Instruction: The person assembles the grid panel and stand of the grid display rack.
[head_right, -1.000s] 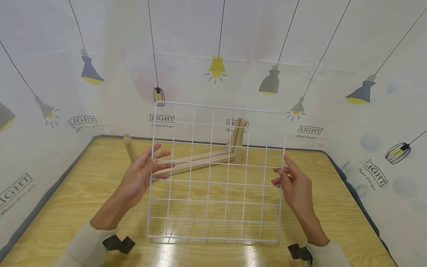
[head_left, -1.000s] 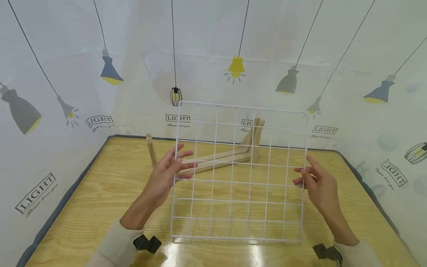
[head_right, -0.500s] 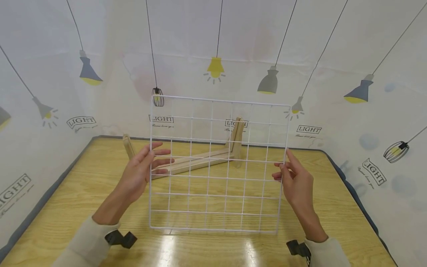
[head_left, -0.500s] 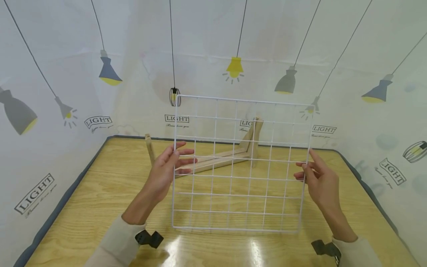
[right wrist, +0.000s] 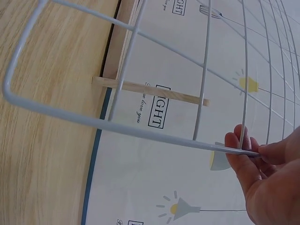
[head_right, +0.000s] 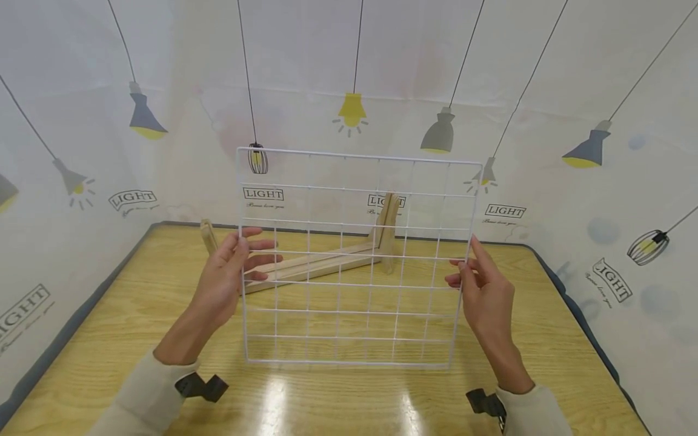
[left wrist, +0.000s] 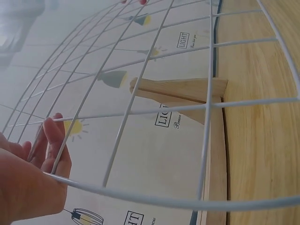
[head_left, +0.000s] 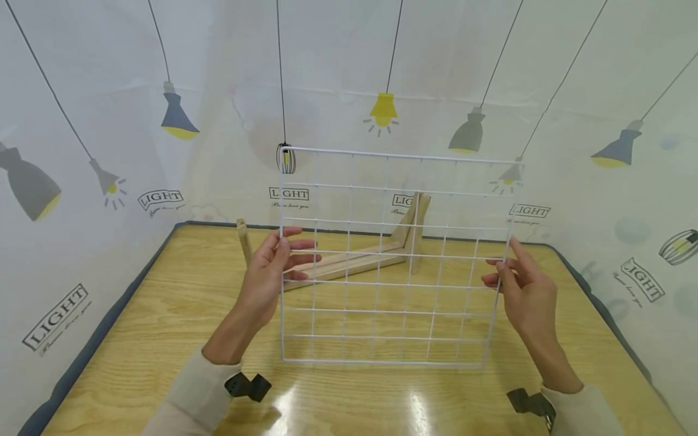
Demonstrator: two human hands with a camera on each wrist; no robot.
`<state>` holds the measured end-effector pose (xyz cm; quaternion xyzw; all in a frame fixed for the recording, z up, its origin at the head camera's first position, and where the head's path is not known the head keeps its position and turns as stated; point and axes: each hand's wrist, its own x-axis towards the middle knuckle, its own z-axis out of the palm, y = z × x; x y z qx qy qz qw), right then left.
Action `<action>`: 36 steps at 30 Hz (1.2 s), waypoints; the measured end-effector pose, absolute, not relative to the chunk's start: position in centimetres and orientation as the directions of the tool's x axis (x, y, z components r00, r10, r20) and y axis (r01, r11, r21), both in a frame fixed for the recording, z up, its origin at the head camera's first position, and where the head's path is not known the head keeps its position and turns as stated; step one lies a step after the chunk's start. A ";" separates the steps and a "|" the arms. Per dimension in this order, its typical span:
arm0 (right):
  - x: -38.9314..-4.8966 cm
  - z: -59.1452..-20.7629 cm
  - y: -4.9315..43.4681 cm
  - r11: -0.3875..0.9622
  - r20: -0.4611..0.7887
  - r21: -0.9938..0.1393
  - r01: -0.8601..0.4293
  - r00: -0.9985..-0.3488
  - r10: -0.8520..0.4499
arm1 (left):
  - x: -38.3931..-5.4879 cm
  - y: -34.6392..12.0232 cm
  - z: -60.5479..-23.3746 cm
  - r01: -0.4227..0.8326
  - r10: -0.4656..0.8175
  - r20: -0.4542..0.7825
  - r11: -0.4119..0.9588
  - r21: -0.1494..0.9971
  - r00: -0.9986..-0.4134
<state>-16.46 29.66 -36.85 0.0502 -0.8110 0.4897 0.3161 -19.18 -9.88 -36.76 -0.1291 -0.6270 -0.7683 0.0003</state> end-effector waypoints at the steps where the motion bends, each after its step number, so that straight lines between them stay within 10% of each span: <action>1: -16.5 -36.8 29.6 0.510 0.567 -0.762 -0.398 -0.792 0.228 | -19.2 -9.8 -36.7 0.164 0.156 0.199 -0.213 0.963 -0.968; 23: -16.0 -35.5 28.2 0.617 0.604 -0.698 -0.363 -0.761 0.236 | -18.8 -8.7 -36.0 0.230 0.012 0.246 -0.318 0.920 -0.969; 36: -15.7 -35.3 24.6 0.699 0.850 -0.351 -0.623 -0.525 -0.041 | -18.8 -8.0 -36.1 0.262 -0.024 0.270 -0.330 0.907 -0.963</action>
